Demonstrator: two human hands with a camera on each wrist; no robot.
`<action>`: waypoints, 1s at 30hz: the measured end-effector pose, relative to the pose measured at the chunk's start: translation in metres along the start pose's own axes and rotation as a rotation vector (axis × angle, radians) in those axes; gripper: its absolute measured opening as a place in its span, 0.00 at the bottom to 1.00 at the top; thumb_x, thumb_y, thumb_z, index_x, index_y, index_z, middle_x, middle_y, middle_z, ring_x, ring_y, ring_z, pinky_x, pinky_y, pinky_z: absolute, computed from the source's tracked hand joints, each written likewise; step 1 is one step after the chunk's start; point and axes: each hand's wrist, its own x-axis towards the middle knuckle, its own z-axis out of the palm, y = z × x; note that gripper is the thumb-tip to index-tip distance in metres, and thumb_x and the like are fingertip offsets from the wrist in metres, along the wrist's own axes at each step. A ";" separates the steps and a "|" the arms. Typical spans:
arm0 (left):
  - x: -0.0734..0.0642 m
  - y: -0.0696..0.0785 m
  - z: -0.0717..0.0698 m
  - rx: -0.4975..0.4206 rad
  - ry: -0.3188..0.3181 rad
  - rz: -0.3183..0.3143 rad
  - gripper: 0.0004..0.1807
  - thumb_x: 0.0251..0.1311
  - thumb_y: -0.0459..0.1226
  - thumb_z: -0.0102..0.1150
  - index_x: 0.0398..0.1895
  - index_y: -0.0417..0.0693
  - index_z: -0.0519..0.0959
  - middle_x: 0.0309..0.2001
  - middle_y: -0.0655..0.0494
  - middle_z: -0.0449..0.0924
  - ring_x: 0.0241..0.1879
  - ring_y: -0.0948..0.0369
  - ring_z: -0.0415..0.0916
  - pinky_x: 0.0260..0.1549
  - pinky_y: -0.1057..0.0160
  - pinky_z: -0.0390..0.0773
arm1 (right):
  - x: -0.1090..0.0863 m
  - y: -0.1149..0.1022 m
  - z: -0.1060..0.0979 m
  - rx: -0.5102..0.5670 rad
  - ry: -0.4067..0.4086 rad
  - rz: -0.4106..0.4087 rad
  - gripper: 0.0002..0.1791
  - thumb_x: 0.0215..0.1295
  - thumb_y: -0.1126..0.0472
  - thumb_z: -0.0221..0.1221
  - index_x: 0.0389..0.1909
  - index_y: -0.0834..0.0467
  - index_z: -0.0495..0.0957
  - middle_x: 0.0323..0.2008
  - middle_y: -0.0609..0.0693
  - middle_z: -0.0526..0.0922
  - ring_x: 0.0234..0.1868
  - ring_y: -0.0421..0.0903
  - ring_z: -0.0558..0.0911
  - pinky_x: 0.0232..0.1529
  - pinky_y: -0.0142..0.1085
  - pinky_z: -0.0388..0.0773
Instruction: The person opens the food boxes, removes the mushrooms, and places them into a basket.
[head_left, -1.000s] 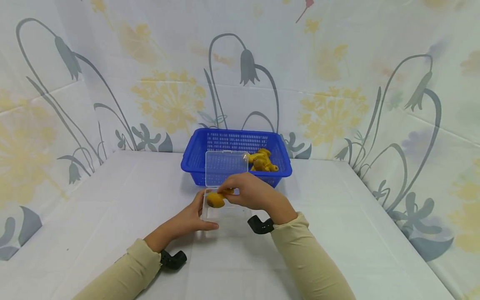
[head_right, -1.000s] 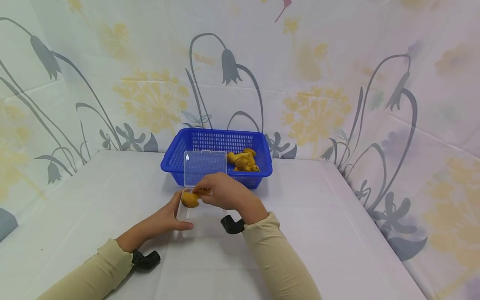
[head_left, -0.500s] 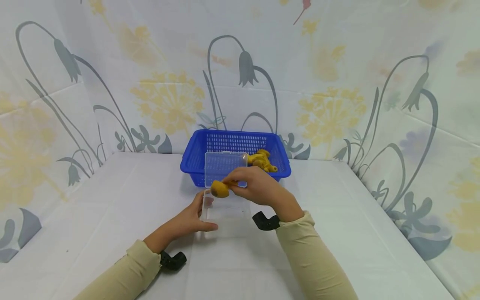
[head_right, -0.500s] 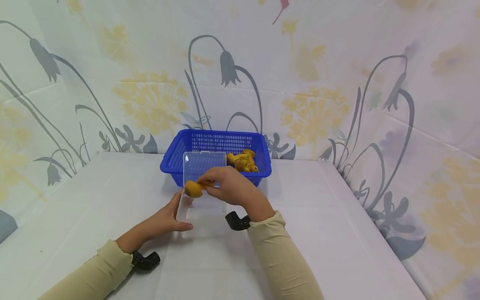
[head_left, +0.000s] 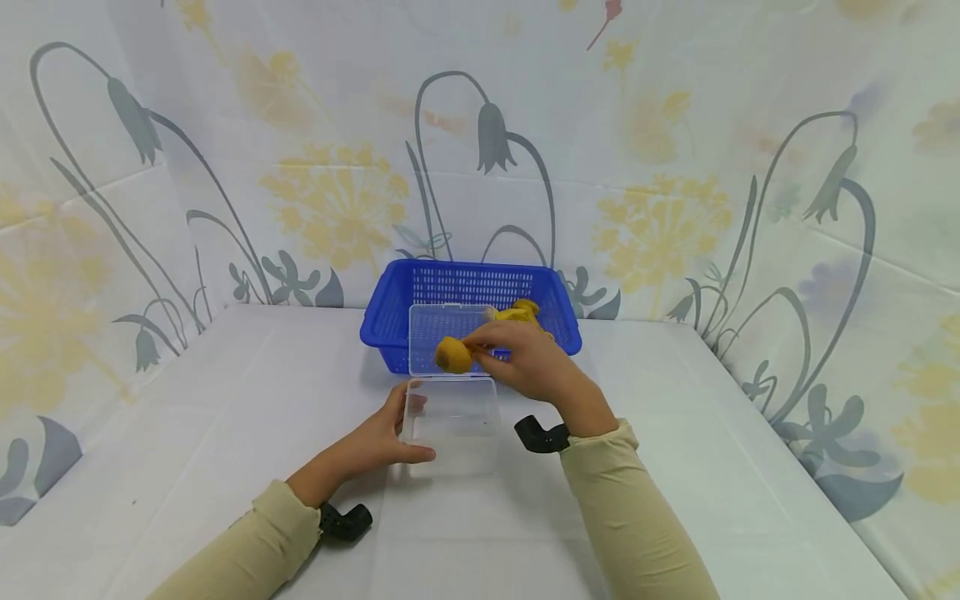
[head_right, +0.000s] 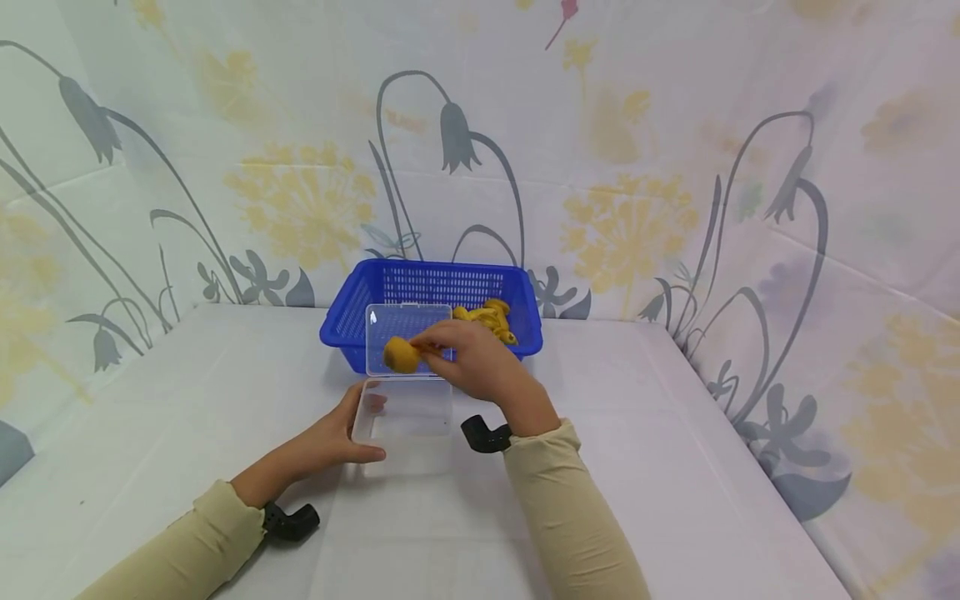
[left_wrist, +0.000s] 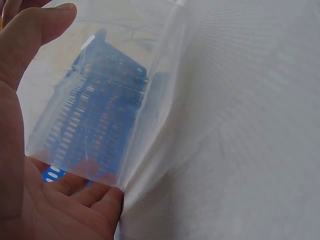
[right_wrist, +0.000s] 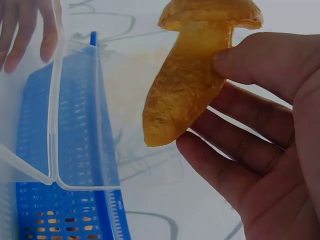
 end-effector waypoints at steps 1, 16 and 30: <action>0.000 0.000 0.000 0.001 -0.001 0.005 0.61 0.48 0.45 0.74 0.76 0.55 0.37 0.75 0.42 0.52 0.76 0.45 0.44 0.72 0.42 0.51 | -0.001 0.001 -0.001 0.005 0.019 0.006 0.11 0.64 0.65 0.61 0.46 0.59 0.84 0.42 0.49 0.87 0.42 0.44 0.84 0.46 0.38 0.83; -0.003 -0.007 0.006 0.005 0.010 0.008 0.63 0.47 0.47 0.75 0.76 0.54 0.37 0.75 0.41 0.51 0.76 0.44 0.40 0.71 0.42 0.52 | -0.009 0.028 -0.009 0.049 0.286 0.420 0.17 0.71 0.59 0.55 0.56 0.61 0.78 0.48 0.57 0.84 0.46 0.51 0.84 0.45 0.42 0.84; -0.001 0.001 0.003 -0.009 0.014 -0.008 0.62 0.46 0.46 0.75 0.76 0.56 0.38 0.75 0.42 0.51 0.77 0.46 0.41 0.72 0.43 0.51 | -0.004 0.053 -0.008 0.001 0.313 0.560 0.17 0.71 0.54 0.54 0.54 0.58 0.80 0.45 0.55 0.86 0.41 0.51 0.83 0.38 0.42 0.83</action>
